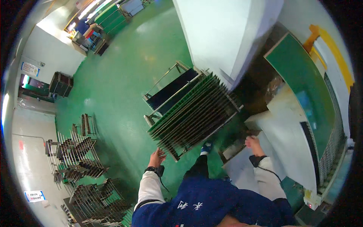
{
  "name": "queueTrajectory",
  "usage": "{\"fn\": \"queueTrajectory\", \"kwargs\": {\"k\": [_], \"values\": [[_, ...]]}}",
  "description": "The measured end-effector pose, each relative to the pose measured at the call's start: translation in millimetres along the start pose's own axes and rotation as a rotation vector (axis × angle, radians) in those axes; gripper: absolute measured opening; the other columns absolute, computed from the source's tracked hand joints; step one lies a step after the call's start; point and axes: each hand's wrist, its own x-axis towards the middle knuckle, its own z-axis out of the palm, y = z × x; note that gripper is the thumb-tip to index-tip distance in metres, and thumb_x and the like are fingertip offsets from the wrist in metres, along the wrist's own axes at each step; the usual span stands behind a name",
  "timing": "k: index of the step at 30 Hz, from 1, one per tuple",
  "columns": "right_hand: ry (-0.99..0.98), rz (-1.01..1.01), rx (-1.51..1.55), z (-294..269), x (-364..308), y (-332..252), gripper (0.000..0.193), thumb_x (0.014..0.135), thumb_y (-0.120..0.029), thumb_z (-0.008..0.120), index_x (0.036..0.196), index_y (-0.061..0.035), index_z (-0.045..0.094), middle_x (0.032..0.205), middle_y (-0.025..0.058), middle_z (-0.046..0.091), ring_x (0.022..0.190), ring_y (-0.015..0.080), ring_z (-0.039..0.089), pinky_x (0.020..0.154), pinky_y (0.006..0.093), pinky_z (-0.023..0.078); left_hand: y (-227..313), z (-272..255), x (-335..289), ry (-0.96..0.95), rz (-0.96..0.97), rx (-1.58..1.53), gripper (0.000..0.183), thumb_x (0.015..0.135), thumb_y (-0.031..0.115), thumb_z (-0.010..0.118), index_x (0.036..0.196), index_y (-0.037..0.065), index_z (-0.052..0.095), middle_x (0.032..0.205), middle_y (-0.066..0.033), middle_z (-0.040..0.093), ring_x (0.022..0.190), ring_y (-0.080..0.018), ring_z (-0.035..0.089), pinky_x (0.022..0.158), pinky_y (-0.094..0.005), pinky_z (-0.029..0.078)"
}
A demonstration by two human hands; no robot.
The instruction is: Picking up green circuit boards or metal plates from a rack and placing them onto the conveyor rollers of an industrial machine.
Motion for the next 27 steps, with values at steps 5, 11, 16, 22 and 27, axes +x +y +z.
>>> {"fn": "queueTrajectory", "kwargs": {"k": [5,11,16,22,27], "values": [[0.092,-0.130,-0.044,20.5,92.7,-82.6,0.016,0.098,-0.029,0.069,0.100,-0.0138,0.068,0.084,-0.0016,0.067,0.068,0.0096,0.058,0.058,0.0275,0.045,-3.9,11.3,18.8,-0.066,-0.029,-0.051,0.090,0.099,0.064,0.060,0.160,0.003,0.033,0.156,-0.0186,0.047,0.130,-0.0397,0.057,0.100,-0.0523,0.051],[0.126,-0.179,0.016,52.3,173.8,-129.0,0.036,0.094,-0.047,0.075,0.097,-0.0108,0.074,0.080,-0.0017,0.065,0.068,0.0147,0.060,0.063,0.0359,0.047,21.3,34.6,15.7,-0.048,-0.043,-0.053,0.103,0.093,0.081,0.052,0.162,0.007,0.031,0.165,-0.0168,0.036,0.148,-0.0401,0.038,0.116,-0.0559,0.035],[-0.204,-0.248,0.118,24.2,191.6,-128.3,0.034,0.100,-0.047,0.066,0.107,-0.0151,0.076,0.093,0.0000,0.070,0.079,0.0162,0.065,0.071,0.0363,0.051,32.0,41.9,49.2,-0.162,-0.113,-0.018,0.103,0.093,0.084,0.046,0.163,0.010,0.032,0.169,-0.0141,0.031,0.154,-0.0359,0.033,0.121,-0.0575,0.029],[-0.413,-0.405,-0.047,54.8,180.2,-157.9,0.031,0.104,-0.022,0.057,0.122,-0.0042,0.073,0.105,0.0003,0.074,0.086,0.0145,0.066,0.078,0.0335,0.052,68.3,72.4,20.6,0.052,-0.204,0.014,0.081,0.099,0.076,0.045,0.151,0.014,0.050,0.151,-0.0110,0.053,0.136,-0.0291,0.053,0.109,-0.0460,0.046],[-0.334,-0.392,-0.153,2.7,231.0,-115.6,0.035,0.101,-0.014,0.052,0.127,-0.0036,0.072,0.108,-0.0004,0.074,0.091,0.0119,0.065,0.082,0.0292,0.052,58.1,66.0,34.5,-0.009,-0.068,-0.108,0.063,0.101,0.067,0.053,0.141,0.019,0.059,0.136,-0.0056,0.061,0.119,-0.0230,0.062,0.102,-0.0388,0.052]]}}
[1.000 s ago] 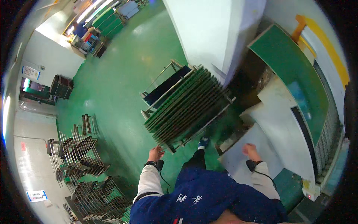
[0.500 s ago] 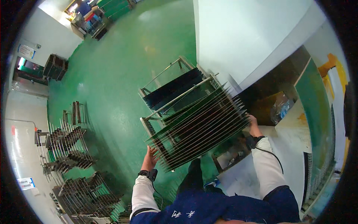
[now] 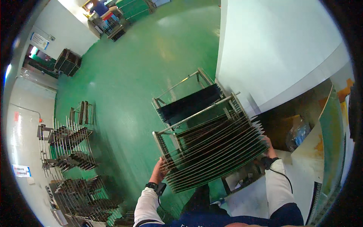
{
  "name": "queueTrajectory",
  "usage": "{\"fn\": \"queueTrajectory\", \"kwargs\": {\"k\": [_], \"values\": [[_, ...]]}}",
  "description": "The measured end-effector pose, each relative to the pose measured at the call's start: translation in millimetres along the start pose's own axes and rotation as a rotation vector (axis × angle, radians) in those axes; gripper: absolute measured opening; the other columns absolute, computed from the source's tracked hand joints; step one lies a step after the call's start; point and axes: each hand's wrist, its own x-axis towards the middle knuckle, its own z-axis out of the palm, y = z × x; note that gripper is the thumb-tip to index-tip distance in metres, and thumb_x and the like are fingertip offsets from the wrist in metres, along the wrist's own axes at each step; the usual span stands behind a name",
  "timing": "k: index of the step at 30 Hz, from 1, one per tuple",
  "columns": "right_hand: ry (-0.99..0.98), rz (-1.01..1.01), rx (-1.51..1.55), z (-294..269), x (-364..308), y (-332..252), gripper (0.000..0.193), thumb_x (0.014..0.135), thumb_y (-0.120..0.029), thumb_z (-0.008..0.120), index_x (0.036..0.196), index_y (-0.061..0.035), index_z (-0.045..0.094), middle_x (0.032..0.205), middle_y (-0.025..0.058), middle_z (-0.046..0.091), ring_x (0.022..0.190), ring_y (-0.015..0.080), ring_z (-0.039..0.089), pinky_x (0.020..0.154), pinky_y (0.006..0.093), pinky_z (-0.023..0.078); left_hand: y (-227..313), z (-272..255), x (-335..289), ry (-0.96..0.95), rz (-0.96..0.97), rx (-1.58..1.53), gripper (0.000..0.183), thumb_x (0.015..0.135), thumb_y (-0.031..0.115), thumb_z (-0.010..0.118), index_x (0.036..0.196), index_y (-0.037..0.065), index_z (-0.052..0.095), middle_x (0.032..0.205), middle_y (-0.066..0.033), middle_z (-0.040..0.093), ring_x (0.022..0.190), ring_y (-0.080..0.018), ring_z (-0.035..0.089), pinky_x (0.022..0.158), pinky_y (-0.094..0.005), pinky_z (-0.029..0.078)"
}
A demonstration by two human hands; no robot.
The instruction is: Picking up green circuit boards or metal plates from a rack and placing them onto the conveyor rollers of an industrial machine.
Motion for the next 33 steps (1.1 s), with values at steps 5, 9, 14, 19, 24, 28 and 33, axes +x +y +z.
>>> {"fn": "queueTrajectory", "kwargs": {"k": [5,9,14,19,24,28,33], "values": [[-0.076,-0.302,-0.077,14.4,-26.6,0.8,0.036,0.105,-0.021,0.048,0.133,-0.0064,0.066,0.119,0.0012,0.070,0.101,0.0140,0.066,0.088,0.0294,0.053,5.6,7.0,-15.5,0.096,-0.098,0.002,0.067,0.098,0.063,0.062,0.145,0.016,0.054,0.141,-0.0058,0.058,0.129,-0.0247,0.055,0.113,-0.0472,0.042],[-0.126,-0.128,0.110,63.9,-64.2,-71.5,0.043,0.107,-0.038,0.050,0.135,-0.0084,0.061,0.123,0.0041,0.067,0.111,0.0176,0.064,0.098,0.0370,0.053,0.4,-13.0,-24.6,-0.069,-0.051,-0.049,0.061,0.099,0.058,0.065,0.144,0.016,0.055,0.139,-0.0041,0.058,0.127,-0.0236,0.055,0.109,-0.0465,0.044],[-0.044,0.284,0.777,9.7,-115.4,12.8,0.045,0.102,-0.024,0.066,0.142,-0.0123,0.051,0.138,0.0045,0.056,0.121,0.0198,0.057,0.105,0.0400,0.048,0.8,-24.7,8.1,-0.194,-0.047,0.000,0.047,0.103,0.048,0.062,0.136,0.016,0.059,0.134,-0.0045,0.063,0.116,-0.0202,0.060,0.097,-0.0400,0.047],[-0.116,0.027,0.120,64.6,-192.2,-44.2,0.048,0.105,-0.042,0.057,0.140,-0.0105,0.054,0.140,0.0080,0.058,0.127,0.0238,0.058,0.109,0.0410,0.050,-0.9,-28.8,-66.0,-0.056,-0.065,0.049,0.041,0.106,0.044,0.055,0.133,0.015,0.063,0.131,-0.0063,0.069,0.115,-0.0220,0.065,0.098,-0.0412,0.051],[0.036,0.107,0.308,87.7,-257.3,-68.1,0.037,0.106,-0.027,0.054,0.137,-0.0080,0.060,0.133,0.0082,0.066,0.119,0.0228,0.064,0.102,0.0420,0.054,0.1,-41.3,-113.2,-0.039,-0.040,0.158,0.043,0.107,0.040,0.051,0.139,0.012,0.058,0.138,-0.0069,0.065,0.118,-0.0254,0.066,0.103,-0.0431,0.052],[0.232,0.314,0.813,118.2,-306.8,-100.4,0.032,0.102,-0.020,0.058,0.127,-0.0038,0.069,0.111,0.0061,0.075,0.101,0.0213,0.072,0.091,0.0404,0.059,17.1,-45.2,-143.7,-0.147,-0.098,0.120,0.040,0.107,0.038,0.050,0.136,0.013,0.061,0.133,-0.0065,0.067,0.110,-0.0245,0.067,0.090,-0.0397,0.058],[0.026,-0.229,-0.651,117.2,-388.6,-97.0,0.027,0.101,-0.016,0.061,0.119,0.0001,0.073,0.120,0.0091,0.075,0.105,0.0230,0.069,0.093,0.0381,0.054,39.7,-48.8,-162.9,-0.152,-0.092,0.359,0.043,0.108,0.042,0.049,0.138,0.014,0.060,0.127,-0.0079,0.070,0.106,-0.0252,0.069,0.085,-0.0401,0.059]]}}
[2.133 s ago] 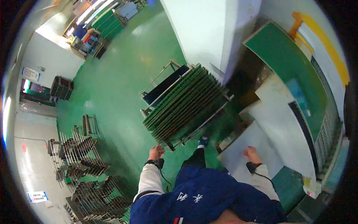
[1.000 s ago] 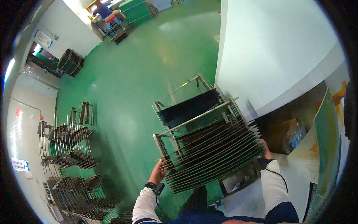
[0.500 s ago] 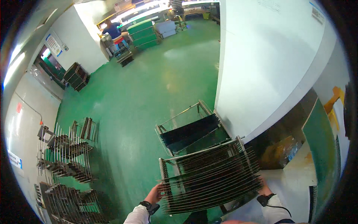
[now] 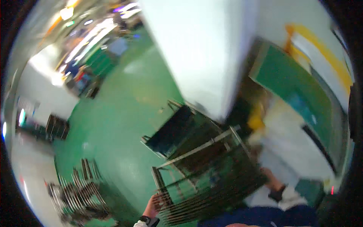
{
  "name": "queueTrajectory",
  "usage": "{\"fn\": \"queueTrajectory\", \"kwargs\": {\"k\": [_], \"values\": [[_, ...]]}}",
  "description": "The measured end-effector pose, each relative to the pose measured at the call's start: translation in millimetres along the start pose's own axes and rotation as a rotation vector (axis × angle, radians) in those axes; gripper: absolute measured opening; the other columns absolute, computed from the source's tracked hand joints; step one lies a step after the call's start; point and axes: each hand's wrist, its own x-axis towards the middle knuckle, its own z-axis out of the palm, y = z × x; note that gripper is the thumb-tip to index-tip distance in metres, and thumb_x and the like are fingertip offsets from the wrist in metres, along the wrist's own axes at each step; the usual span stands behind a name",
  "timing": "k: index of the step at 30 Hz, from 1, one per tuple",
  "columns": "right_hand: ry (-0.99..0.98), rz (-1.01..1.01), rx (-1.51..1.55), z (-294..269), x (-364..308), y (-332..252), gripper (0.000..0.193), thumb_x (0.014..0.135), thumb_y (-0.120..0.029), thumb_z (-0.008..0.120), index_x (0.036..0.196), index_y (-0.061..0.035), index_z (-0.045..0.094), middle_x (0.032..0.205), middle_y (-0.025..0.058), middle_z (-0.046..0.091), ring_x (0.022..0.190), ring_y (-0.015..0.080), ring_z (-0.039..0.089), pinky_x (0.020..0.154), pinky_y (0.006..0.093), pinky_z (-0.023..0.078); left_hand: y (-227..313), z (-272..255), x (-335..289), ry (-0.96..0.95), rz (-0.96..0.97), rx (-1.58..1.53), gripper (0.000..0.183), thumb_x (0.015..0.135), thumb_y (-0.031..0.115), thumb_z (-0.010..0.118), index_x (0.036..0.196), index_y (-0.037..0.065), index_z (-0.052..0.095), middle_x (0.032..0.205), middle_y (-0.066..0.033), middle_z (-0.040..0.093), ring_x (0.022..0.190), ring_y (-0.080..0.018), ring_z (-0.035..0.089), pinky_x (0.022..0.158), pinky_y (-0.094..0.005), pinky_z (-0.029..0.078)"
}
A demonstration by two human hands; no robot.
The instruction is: Picking up green circuit boards or metal plates from a rack and placing them onto the conveyor rollers of an industrial machine.
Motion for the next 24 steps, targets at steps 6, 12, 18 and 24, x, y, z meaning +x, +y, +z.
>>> {"fn": "queueTrajectory", "kwargs": {"k": [6,12,18,24], "values": [[0.323,0.144,0.149,78.9,-132.4,111.0,0.048,0.094,-0.025,0.064,0.140,-0.0120,0.059,0.098,0.0195,0.074,0.084,0.0348,0.072,0.077,0.0465,0.057,-15.5,-4.8,26.1,-0.256,0.105,0.051,0.045,0.108,0.039,0.044,0.141,0.013,0.060,0.137,-0.0115,0.067,0.118,-0.0321,0.068,0.089,-0.0579,0.062],[0.843,0.766,1.412,103.3,-289.0,21.8,0.022,0.101,-0.016,0.061,0.115,-0.0023,0.070,0.103,0.0085,0.073,0.083,0.0201,0.071,0.072,0.0371,0.060,7.1,88.9,3.4,-0.357,0.003,0.206,0.038,0.105,0.034,0.056,0.135,0.012,0.064,0.131,-0.0093,0.070,0.113,-0.0293,0.071,0.095,-0.0600,0.060],[0.952,0.816,1.129,173.0,-439.6,103.7,0.030,0.102,-0.034,0.066,0.105,-0.0043,0.071,0.098,0.0068,0.073,0.080,0.0183,0.068,0.069,0.0378,0.057,-28.0,194.2,70.9,-0.530,0.007,0.463,0.037,0.106,0.033,0.059,0.138,0.014,0.061,0.117,-0.0058,0.071,0.105,-0.0226,0.068,0.099,-0.0519,0.057],[0.944,0.909,0.803,147.4,-495.1,131.8,0.029,0.102,-0.032,0.065,0.110,-0.0042,0.069,0.103,0.0081,0.071,0.086,0.0199,0.067,0.074,0.0380,0.056,-91.8,386.3,58.8,-0.490,-0.038,0.636,0.037,0.104,0.039,0.063,0.130,0.012,0.064,0.108,-0.0048,0.070,0.098,-0.0212,0.068,0.088,-0.0430,0.061]]}}
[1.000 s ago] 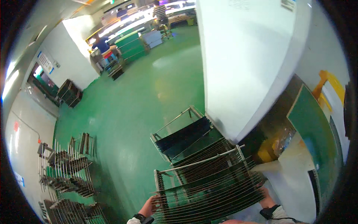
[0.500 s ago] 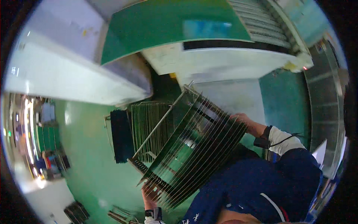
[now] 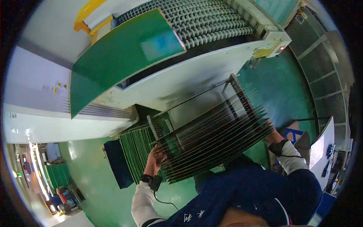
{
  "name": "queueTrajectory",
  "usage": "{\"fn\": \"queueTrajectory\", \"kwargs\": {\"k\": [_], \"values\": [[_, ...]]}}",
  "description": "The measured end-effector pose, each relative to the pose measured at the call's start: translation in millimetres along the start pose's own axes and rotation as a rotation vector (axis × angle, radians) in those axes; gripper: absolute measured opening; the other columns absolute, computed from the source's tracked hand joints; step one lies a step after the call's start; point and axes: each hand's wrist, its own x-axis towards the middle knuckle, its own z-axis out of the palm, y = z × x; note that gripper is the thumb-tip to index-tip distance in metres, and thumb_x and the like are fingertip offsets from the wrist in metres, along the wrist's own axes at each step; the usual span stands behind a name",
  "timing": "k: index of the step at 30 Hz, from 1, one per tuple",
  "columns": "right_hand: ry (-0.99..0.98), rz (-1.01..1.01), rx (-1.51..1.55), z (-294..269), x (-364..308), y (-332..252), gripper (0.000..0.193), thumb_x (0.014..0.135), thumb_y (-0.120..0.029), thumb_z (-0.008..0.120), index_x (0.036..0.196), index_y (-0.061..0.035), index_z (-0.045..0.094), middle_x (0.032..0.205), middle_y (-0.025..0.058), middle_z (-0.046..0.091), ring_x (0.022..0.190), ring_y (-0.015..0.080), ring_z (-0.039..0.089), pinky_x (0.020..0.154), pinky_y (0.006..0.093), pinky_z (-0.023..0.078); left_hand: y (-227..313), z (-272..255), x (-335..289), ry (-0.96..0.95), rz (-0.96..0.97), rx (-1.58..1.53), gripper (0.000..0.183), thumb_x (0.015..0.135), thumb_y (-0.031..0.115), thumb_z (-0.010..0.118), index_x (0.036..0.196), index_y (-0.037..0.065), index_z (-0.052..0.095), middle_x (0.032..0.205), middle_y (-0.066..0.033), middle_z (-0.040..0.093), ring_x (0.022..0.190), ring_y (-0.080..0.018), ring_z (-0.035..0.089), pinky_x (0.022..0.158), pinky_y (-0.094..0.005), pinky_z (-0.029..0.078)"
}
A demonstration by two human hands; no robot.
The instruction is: Picking up green circuit boards or metal plates from a rack and placing them onto the conveyor rollers of an industrial machine.
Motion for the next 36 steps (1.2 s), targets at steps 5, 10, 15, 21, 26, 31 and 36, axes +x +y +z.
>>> {"fn": "queueTrajectory", "kwargs": {"k": [5,10,15,21,26,31,36], "values": [[0.000,-0.014,-0.094,-32.9,0.2,10.1,0.028,0.102,-0.030,0.065,0.114,-0.0040,0.067,0.107,0.0092,0.069,0.090,0.0212,0.066,0.077,0.0383,0.055,32.4,70.1,41.2,-0.177,-0.017,0.110,0.035,0.105,0.042,0.061,0.125,0.014,0.067,0.112,-0.0026,0.069,0.101,-0.0191,0.065,0.081,-0.0351,0.054],[-0.007,-0.003,-0.146,-52.0,-6.9,29.5,0.029,0.101,-0.028,0.064,0.117,-0.0039,0.065,0.112,0.0103,0.068,0.094,0.0225,0.065,0.081,0.0385,0.054,53.6,98.2,48.6,-0.264,0.028,0.215,0.047,0.109,0.044,0.053,0.142,0.012,0.056,0.137,-0.0064,0.061,0.126,-0.0242,0.057,0.107,-0.0440,0.046],[-0.029,0.002,-0.206,-66.0,-19.1,37.6,0.030,0.101,-0.026,0.063,0.121,-0.0038,0.063,0.116,0.0114,0.066,0.099,0.0238,0.064,0.085,0.0387,0.053,43.0,71.3,48.3,-0.290,-0.091,0.271,0.059,0.109,0.046,0.050,0.157,0.010,0.043,0.146,-0.0089,0.055,0.133,-0.0283,0.052,0.110,-0.0468,0.043],[-0.031,-0.031,-0.264,-73.7,-19.7,35.2,0.032,0.101,-0.024,0.063,0.125,-0.0036,0.060,0.121,0.0127,0.064,0.104,0.0253,0.063,0.089,0.0390,0.052,-79.7,-16.6,46.6,-0.183,0.033,0.267,0.051,0.105,0.035,0.053,0.147,0.007,0.053,0.132,-0.0125,0.063,0.116,-0.0260,0.060,0.097,-0.0413,0.051],[-0.026,-0.037,-0.328,-81.1,-28.2,30.3,0.034,0.100,-0.022,0.062,0.129,-0.0035,0.058,0.125,0.0138,0.063,0.108,0.0266,0.062,0.093,0.0392,0.051,-158.3,-38.0,48.6,0.054,0.223,0.461,0.042,0.097,0.012,0.056,0.138,0.003,0.060,0.120,-0.0116,0.069,0.110,-0.0252,0.065,0.091,-0.0368,0.053],[-0.035,-0.063,-0.416,-84.4,-31.6,25.2,0.037,0.100,-0.020,0.061,0.133,-0.0034,0.056,0.129,0.0149,0.061,0.113,0.0279,0.061,0.096,0.0395,0.050,-176.8,-11.6,44.2,0.182,0.349,0.525,0.046,0.089,-0.012,0.054,0.133,0.000,0.060,0.116,-0.0094,0.071,0.112,-0.0258,0.066,0.093,-0.0343,0.052],[-0.059,-0.066,-0.527,-88.9,-42.0,36.7,0.040,0.100,-0.018,0.061,0.136,-0.0033,0.054,0.134,0.0160,0.060,0.117,0.0292,0.060,0.100,0.0397,0.050,-175.3,-2.4,44.0,0.066,0.461,0.324,0.056,0.085,-0.017,0.056,0.138,0.001,0.059,0.123,-0.0089,0.069,0.111,-0.0205,0.065,0.096,-0.0318,0.052]]}}
